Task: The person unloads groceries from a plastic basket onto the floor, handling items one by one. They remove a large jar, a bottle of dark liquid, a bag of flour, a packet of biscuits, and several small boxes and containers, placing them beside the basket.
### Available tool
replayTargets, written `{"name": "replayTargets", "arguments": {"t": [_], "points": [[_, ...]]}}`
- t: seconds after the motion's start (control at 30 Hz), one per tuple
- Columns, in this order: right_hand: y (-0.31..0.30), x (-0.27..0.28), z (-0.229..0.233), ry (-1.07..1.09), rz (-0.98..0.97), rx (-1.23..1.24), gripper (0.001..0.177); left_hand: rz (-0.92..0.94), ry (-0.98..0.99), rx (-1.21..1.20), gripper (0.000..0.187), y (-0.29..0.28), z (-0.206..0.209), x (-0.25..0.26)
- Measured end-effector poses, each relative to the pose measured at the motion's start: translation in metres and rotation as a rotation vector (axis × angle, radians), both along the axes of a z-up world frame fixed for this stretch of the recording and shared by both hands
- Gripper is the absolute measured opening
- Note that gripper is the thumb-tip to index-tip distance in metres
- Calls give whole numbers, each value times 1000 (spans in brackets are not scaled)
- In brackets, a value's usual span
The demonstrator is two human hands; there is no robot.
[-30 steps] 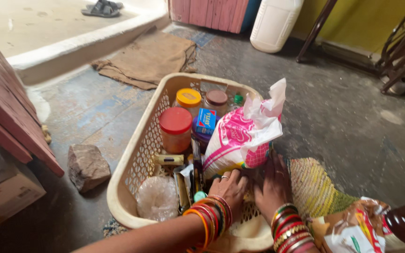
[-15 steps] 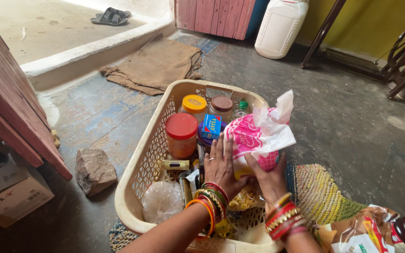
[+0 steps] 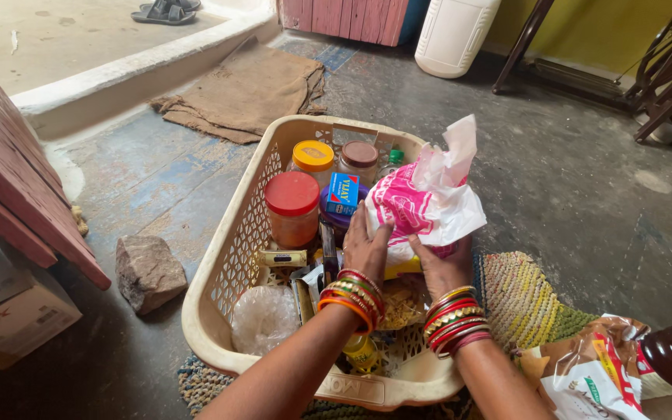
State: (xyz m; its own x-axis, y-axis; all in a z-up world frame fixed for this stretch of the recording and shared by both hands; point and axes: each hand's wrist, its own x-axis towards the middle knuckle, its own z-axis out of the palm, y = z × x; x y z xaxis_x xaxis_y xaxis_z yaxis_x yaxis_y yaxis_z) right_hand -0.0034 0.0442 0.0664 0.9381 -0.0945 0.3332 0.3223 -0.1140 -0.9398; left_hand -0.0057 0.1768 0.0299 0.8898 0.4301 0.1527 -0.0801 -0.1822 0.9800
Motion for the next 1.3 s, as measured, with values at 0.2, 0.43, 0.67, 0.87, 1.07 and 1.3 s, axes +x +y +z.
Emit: {"name": "replayTargets", "arguments": {"t": [0.2,0.43,0.67,0.87,1.07,1.3], "points": [[-16,-19,66,120,25,36,77,104,128,12,93,-47,53,-13],[-77,-18,155,141,-154,-9,65,93,-57,128,96,-125,133,6],[-162,-10,136,202,-295,75,49,-239,42,287,97,-195,136,30],[-245,-19,73,175,-400,3,48,-444,165,239,99,-250,108,23],[-284,-13,-16,80,-592,-346,67,-511,336,167,103,-271,57,9],[-258,-47,-81,220,-638,-519,82,-474,512,120,104,-266,-2,0]]}}
